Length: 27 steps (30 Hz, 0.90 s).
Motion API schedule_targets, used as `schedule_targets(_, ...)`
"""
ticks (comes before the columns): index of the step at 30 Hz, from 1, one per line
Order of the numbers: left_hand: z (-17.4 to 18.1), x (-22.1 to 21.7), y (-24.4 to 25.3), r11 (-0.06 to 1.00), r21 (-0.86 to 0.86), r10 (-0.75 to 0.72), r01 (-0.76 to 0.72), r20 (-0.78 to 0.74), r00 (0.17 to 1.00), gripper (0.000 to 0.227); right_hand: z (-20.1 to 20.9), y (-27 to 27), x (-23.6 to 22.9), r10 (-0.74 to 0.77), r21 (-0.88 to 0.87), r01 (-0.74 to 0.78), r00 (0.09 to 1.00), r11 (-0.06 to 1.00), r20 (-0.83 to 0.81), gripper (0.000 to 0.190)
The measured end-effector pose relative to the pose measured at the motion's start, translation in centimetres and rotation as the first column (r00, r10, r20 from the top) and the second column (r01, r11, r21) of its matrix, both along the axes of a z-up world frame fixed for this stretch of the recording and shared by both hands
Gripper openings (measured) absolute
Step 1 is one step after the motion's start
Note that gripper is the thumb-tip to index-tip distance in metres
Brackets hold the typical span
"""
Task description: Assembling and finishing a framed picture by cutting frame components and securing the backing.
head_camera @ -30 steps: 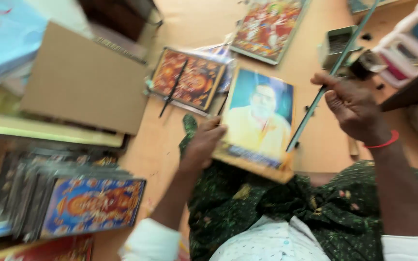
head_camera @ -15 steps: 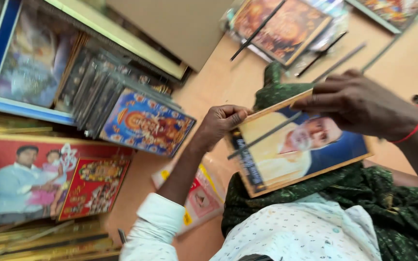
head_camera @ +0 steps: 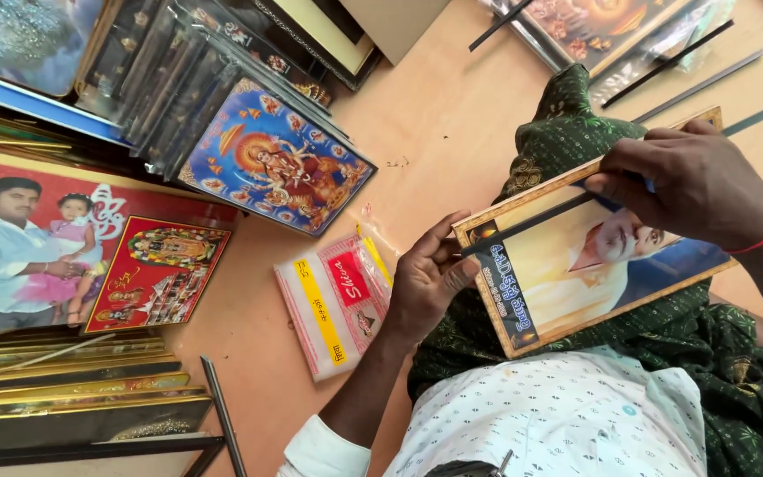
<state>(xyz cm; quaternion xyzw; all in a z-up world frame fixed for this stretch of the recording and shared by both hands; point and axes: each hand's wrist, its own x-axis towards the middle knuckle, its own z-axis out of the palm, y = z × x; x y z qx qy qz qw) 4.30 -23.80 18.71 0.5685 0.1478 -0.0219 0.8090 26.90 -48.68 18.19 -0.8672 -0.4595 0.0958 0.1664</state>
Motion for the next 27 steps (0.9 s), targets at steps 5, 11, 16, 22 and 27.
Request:
schedule_targets(5,-0.1,0.5,-0.9,0.996,0.006,0.084,-0.084,-0.055,0.995,0.057,0.3,-0.1,0.3,0.024,0.045,-0.024,1.000,0.999,0.009,0.025)
schedule_targets(11,-2.8,-0.6,-0.7,0.982,0.103,0.165,-0.160,-0.042,0.985,0.049,1.4,-0.5,1.7,0.055,-0.014,-0.054,0.998,0.998,0.026,0.028)
schedule_targets(16,-3.6,-0.6,-0.5,0.962,-0.020,0.266,-0.271,-0.135,0.955,0.046,1.2,-7.2,8.4,-0.032,-0.209,0.010,0.994,0.978,-0.105,0.034)
schedule_targets(22,-3.0,-0.9,-0.3,0.956,-0.059,0.278,-0.287,-0.129,0.952,0.044,3.6,-7.4,9.1,-0.229,-0.374,0.116,0.935,0.920,-0.273,0.039)
schedule_targets(27,-2.0,-0.7,-0.2,0.965,0.077,0.258,-0.250,-0.125,0.958,0.043,1.7,-7.4,9.4,-0.236,-0.281,0.136,0.902,0.950,-0.361,0.034)
